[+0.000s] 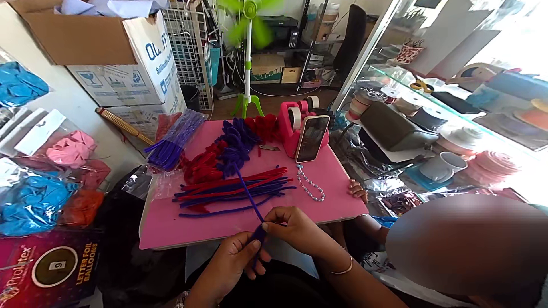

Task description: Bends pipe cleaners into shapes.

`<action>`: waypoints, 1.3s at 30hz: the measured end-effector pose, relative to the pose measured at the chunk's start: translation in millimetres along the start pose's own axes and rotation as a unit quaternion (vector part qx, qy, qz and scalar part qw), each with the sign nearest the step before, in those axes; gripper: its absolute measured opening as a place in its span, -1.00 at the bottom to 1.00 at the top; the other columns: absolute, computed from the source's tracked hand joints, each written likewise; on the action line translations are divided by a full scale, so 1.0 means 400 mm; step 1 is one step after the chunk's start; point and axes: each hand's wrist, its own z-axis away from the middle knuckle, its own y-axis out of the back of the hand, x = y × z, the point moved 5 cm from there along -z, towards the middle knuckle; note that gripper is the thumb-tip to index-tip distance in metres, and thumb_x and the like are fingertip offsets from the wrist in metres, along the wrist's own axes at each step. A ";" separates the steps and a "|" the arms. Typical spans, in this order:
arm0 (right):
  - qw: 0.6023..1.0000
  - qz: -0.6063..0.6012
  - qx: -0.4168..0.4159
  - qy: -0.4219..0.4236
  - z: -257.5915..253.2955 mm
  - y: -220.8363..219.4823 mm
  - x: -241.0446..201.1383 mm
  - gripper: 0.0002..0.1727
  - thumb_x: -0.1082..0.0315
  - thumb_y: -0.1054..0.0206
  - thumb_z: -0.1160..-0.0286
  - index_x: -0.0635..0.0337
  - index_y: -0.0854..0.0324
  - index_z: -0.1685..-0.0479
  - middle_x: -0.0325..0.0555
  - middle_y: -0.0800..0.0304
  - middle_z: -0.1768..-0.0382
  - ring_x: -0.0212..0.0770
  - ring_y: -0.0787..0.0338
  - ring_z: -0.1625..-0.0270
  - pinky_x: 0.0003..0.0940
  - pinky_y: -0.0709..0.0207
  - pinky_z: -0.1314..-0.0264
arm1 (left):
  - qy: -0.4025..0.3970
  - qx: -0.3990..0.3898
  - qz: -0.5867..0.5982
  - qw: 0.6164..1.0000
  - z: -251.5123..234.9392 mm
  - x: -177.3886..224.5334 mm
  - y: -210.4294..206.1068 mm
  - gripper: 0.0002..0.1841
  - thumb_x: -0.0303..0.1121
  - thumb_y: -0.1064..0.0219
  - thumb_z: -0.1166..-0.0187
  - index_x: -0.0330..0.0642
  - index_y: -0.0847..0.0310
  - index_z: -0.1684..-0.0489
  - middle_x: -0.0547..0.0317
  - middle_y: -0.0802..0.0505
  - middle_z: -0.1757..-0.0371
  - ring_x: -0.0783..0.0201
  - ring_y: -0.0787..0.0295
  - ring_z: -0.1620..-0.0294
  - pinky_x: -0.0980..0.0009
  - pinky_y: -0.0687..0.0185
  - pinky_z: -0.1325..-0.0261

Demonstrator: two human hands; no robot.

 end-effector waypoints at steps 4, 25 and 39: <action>1.000 -0.021 -0.022 0.004 -0.001 0.001 0.006 -0.87 0.34 -0.39 -0.59 0.21 -0.76 0.19 -0.39 -0.83 0.38 -0.61 -0.76 0.31 -0.64 -0.65 0.16 | 0.002 0.004 0.014 1.000 0.000 -0.004 -0.001 -0.77 -0.39 -0.11 -0.80 -0.24 -0.70 -0.08 0.15 -0.96 0.17 0.40 -0.90 0.37 0.52 -0.80 0.33; 0.996 -0.086 -0.014 -0.021 0.007 0.030 0.014 -0.83 0.32 -0.31 -0.65 0.06 -0.68 0.34 -0.50 -0.73 0.46 -0.64 -0.65 0.38 -0.67 -0.50 0.24 | 0.009 0.024 0.081 0.996 0.017 -0.019 0.036 -0.84 -0.36 -0.22 -0.68 -0.06 -0.76 0.19 0.35 -0.85 0.37 0.56 -0.74 0.47 0.66 -0.62 0.48; 1.000 0.010 -0.027 0.009 0.011 0.025 0.009 -0.84 0.28 -0.37 -0.59 0.13 -0.69 0.31 -0.47 -0.66 0.51 -0.66 -0.58 0.45 -0.71 -0.44 0.36 | -0.009 -0.021 0.101 0.995 0.000 -0.026 -0.003 -0.55 -0.15 0.09 -0.89 -0.26 -0.69 -0.19 0.01 -0.93 -0.08 0.17 -0.91 -0.08 0.27 -0.82 -0.18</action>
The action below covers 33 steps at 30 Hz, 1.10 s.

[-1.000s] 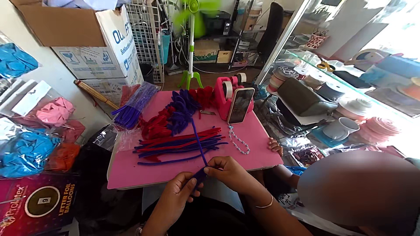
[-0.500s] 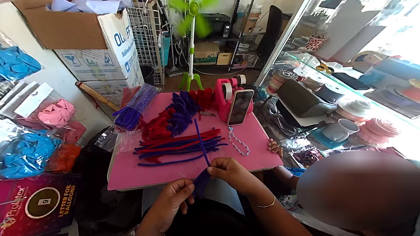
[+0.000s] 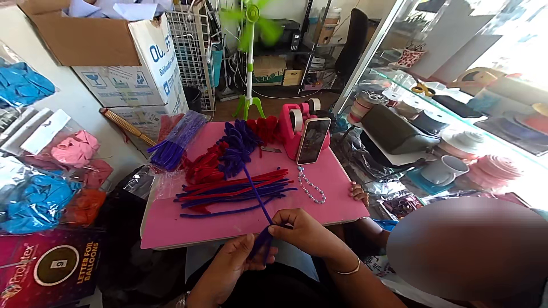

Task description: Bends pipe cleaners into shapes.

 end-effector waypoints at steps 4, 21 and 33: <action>1.000 0.003 0.006 0.019 0.001 -0.002 -0.003 -0.85 0.29 -0.40 -0.57 0.16 -0.75 0.30 -0.45 -0.75 0.44 -0.66 -0.67 0.35 -0.69 -0.53 0.24 | 0.007 0.021 -0.052 0.998 -0.002 0.006 -0.011 -0.80 -0.43 -0.20 -0.73 -0.27 -0.71 -0.11 0.12 -0.96 0.09 0.31 -0.94 0.20 0.42 -0.85 0.12; 0.995 -0.085 0.056 0.011 -0.002 -0.014 0.013 -0.89 0.37 -0.40 -0.54 0.15 -0.78 0.32 -0.42 -0.82 0.42 -0.59 -0.75 0.32 -0.60 -0.64 0.16 | -0.058 0.045 -0.196 0.978 -0.014 -0.017 0.019 -0.76 -0.25 -0.21 -0.75 -0.10 -0.77 0.25 0.55 -0.61 0.59 0.70 -0.42 0.62 0.74 -0.33 0.52; 0.974 0.171 0.038 0.144 0.008 -0.040 -0.016 -0.75 0.20 -0.37 -0.58 0.17 -0.83 0.30 -0.23 -0.82 0.31 -0.43 -0.75 0.08 -0.37 -0.56 -0.09 | -0.440 0.203 -0.708 0.514 0.013 0.120 -0.088 -0.74 -0.34 -0.16 -0.73 0.14 -0.80 -0.09 0.40 -0.91 -0.14 0.30 -0.72 -0.39 -0.01 -0.13 -0.71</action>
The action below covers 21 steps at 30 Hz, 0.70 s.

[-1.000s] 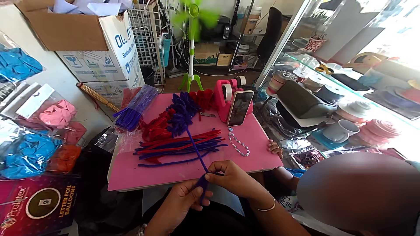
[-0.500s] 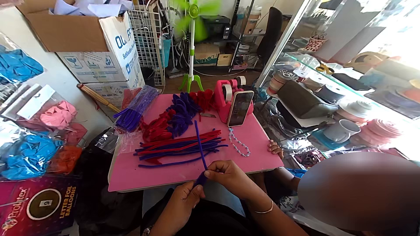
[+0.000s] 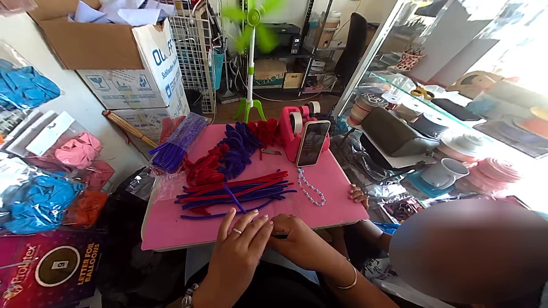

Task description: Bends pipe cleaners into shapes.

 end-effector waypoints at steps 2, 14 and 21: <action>1.000 -0.001 0.020 0.010 0.003 0.016 -0.017 -0.77 0.21 -0.38 -0.58 0.16 -0.84 0.28 -0.26 -0.84 0.30 -0.46 -0.75 0.06 -0.42 -0.54 -0.12 | 0.066 0.004 0.073 0.995 0.010 -0.017 -0.016 -0.76 -0.26 -0.18 -0.74 0.06 -0.84 0.10 0.34 -0.93 0.13 0.34 -0.85 -0.09 0.10 -0.37 -0.61; 0.984 0.141 0.089 0.067 0.014 0.026 -0.053 -0.79 0.14 -0.37 -0.58 -0.01 -0.88 0.21 -0.33 -0.85 0.22 -0.31 -0.73 -0.07 -0.37 -0.54 -0.17 | 0.294 -0.144 0.307 0.894 0.034 -0.048 -0.008 -0.71 -0.16 -0.25 -0.68 -0.07 -0.86 0.00 0.40 -0.94 0.24 0.66 -0.82 0.25 0.65 -0.70 0.14; 0.988 0.079 0.104 0.080 -0.004 0.029 -0.068 -0.81 0.19 -0.41 -0.57 0.01 -0.91 0.16 -0.29 -0.73 0.26 -0.45 -0.66 0.04 -0.60 -0.53 -0.06 | 0.291 -0.116 0.390 0.866 0.053 -0.022 -0.047 -0.65 -0.17 -0.13 -0.79 -0.21 -0.79 -0.04 0.34 -0.87 0.28 0.64 -0.74 0.31 0.67 -0.65 0.16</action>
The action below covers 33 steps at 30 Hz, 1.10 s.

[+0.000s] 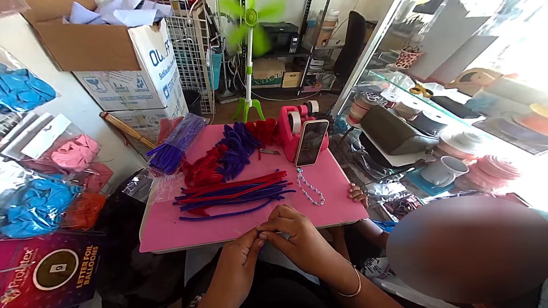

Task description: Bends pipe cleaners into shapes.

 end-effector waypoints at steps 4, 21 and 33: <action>0.998 -0.055 0.022 -0.017 -0.007 -0.016 0.010 -0.80 0.25 -0.41 -0.59 0.15 -0.89 0.12 -0.24 -0.74 0.25 -0.52 -0.70 0.10 -0.70 -0.59 -0.03 | 0.003 0.026 0.142 0.989 -0.006 -0.020 -0.018 -0.72 -0.32 -0.17 -0.78 -0.30 -0.72 -0.13 0.33 -0.90 0.12 0.63 -0.80 0.09 0.66 -0.70 -0.09; 0.986 -0.087 0.141 0.005 0.052 -0.103 0.024 -0.83 0.46 -0.45 -0.49 0.26 -0.81 0.02 -0.09 -0.82 0.01 -0.44 -0.82 0.02 -0.64 -0.74 -0.04 | 0.130 0.154 0.392 0.898 -0.013 -0.041 0.004 -0.71 -0.45 0.00 -0.83 -0.38 -0.66 -0.12 -0.02 -0.93 -0.05 0.23 -0.91 -0.10 0.37 -0.79 -0.22; 0.968 -0.205 0.130 -0.061 0.044 -0.127 0.031 -0.79 0.53 -0.48 -0.40 0.34 -0.77 0.00 -0.09 -0.83 0.02 -0.43 -0.83 0.07 -0.57 -0.77 0.00 | 0.086 0.098 0.399 0.908 -0.013 -0.036 -0.023 -0.67 -0.40 -0.02 -0.85 -0.40 -0.63 -0.29 -0.03 -0.84 -0.30 0.22 -0.75 -0.40 0.33 -0.59 -0.51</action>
